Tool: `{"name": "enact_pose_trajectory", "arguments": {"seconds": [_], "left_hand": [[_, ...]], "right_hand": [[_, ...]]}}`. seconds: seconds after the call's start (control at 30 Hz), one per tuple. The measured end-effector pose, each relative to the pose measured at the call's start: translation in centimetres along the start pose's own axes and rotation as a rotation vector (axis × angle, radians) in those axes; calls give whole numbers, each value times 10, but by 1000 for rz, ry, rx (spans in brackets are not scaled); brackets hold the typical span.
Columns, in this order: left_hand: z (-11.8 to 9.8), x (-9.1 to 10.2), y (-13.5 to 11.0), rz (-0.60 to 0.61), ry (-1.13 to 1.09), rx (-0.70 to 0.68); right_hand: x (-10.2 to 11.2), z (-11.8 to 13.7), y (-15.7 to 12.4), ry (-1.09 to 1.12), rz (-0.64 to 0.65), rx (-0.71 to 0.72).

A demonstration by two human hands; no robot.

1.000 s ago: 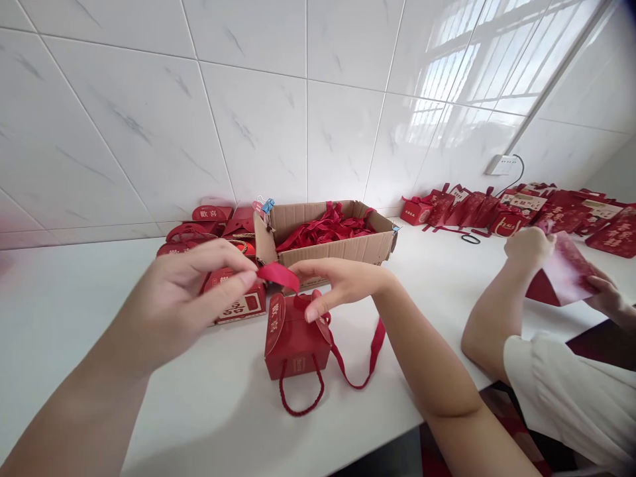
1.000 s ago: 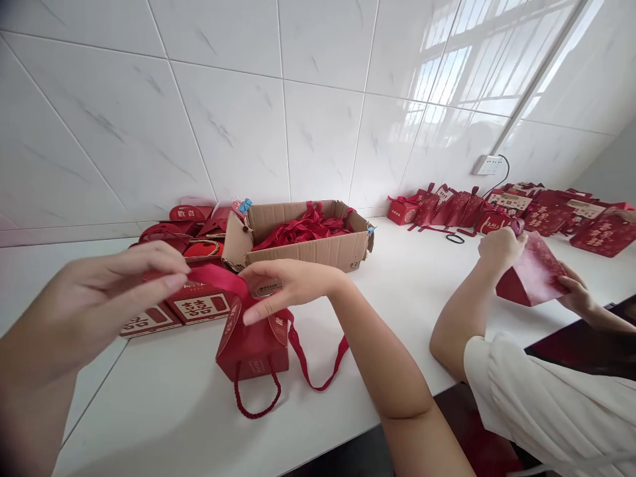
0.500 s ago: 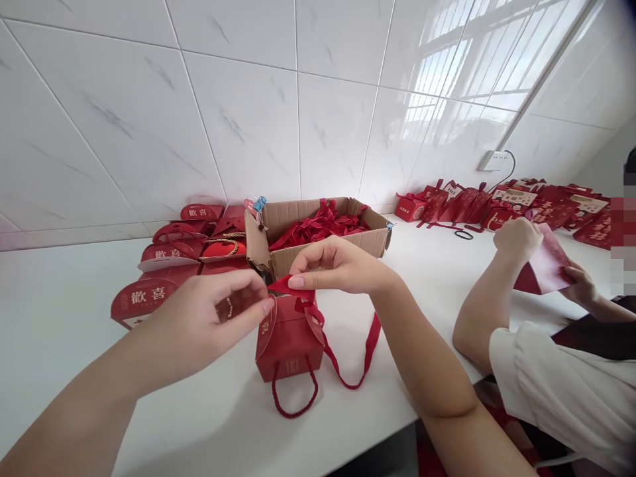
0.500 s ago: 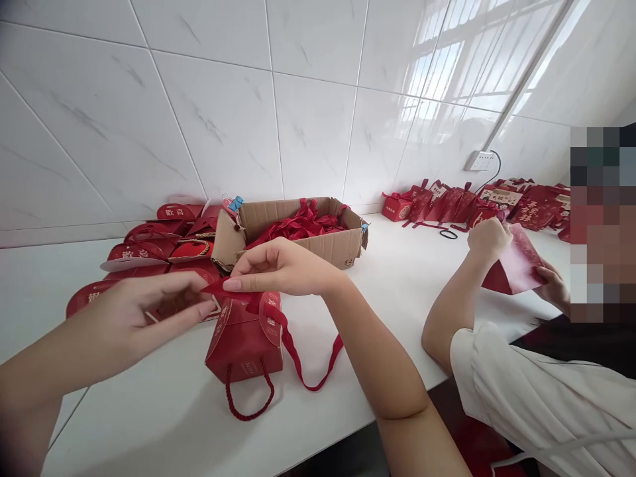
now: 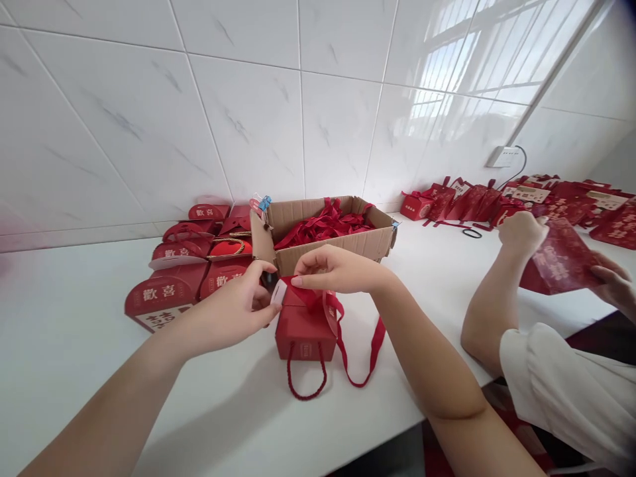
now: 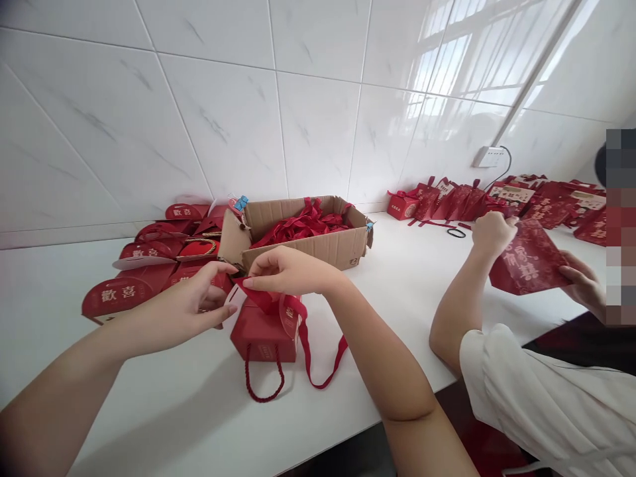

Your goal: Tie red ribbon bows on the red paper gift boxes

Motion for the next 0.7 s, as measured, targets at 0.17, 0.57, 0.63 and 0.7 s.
{"name": "enact_pose_trajectory", "arguments": {"seconds": [0.17,0.57,0.63,0.7], "left_hand": [[-4,-1,-4,139,23,74],[-4,-1,-6,192,64,95],[-4,0,-6,189,58,91],[-4,0,-6,185,49,90]], "right_hand": [[-6,-9,5,-93,26,-106],[-19,-18,14,-88,102,-136],[-18,-17,13,-76,106,-129],[-18,-16,13,-63,106,-126]]}}
Point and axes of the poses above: each hand's wrist, its own y-axis towards the middle knuckle, its own x-axis out of the back of the hand, z = x × y, the point moved 4 cm from there along y, towards the middle knuckle, and after that the axes turned 3 degrees about x, right-handed, at the moved point
